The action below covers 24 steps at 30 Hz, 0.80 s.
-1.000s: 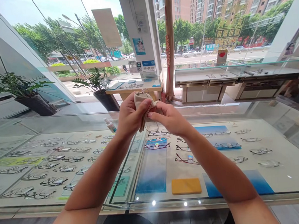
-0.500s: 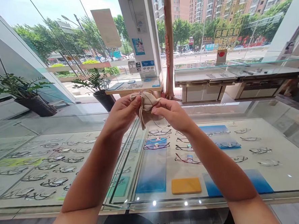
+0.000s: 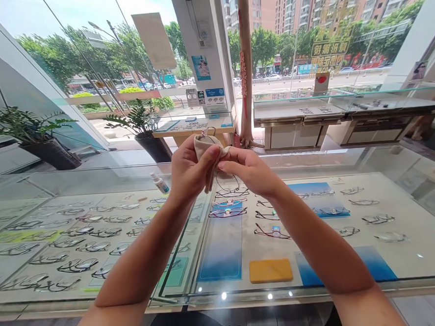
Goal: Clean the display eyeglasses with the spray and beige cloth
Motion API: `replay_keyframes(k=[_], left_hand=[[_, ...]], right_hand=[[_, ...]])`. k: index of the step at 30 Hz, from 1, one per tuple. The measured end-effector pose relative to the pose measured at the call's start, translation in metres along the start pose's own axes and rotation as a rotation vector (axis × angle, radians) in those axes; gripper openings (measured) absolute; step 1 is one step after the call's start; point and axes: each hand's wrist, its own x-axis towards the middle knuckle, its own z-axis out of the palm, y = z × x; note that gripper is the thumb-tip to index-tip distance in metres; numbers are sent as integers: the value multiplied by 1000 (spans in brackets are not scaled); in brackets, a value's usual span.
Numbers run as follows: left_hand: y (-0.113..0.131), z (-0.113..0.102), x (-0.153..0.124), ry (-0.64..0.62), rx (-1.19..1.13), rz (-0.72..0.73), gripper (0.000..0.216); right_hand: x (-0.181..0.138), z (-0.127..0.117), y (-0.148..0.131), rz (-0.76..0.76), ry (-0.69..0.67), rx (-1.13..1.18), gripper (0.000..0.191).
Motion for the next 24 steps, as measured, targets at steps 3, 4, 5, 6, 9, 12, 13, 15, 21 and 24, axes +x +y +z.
replay_keyframes(k=[3, 4, 5, 6, 9, 12, 13, 15, 21, 24], left_hand=[[2, 7, -4, 113, 81, 62, 49], [3, 7, -4, 133, 87, 65, 52], [3, 6, -4, 139, 82, 58, 54], [2, 4, -2, 125, 67, 40, 55], [1, -9, 5, -48, -27, -63, 51], [1, -22, 13, -257, -126, -135, 44], [1, -23, 14, -296, -142, -138, 41], [2, -22, 14, -309, -155, -124, 39], [0, 6, -4, 32, -11, -17, 39], [-1, 12, -8, 179, 85, 63, 50]], right_hand=[[0, 6, -2, -14, -16, -1, 18], [0, 6, -2, -15, -15, -3, 18], [1, 6, -2, -18, -6, -11, 18], [1, 5, -3, -22, 11, -26, 18], [1, -5, -5, -51, 60, -75, 19], [0, -16, -9, -61, 70, -95, 18], [0, -18, -11, -57, 72, -97, 17], [-1, -20, -13, -45, 72, -86, 17], [-1, -2, -6, -3, -35, 0, 17], [-1, 6, -2, 15, -49, 10, 22]])
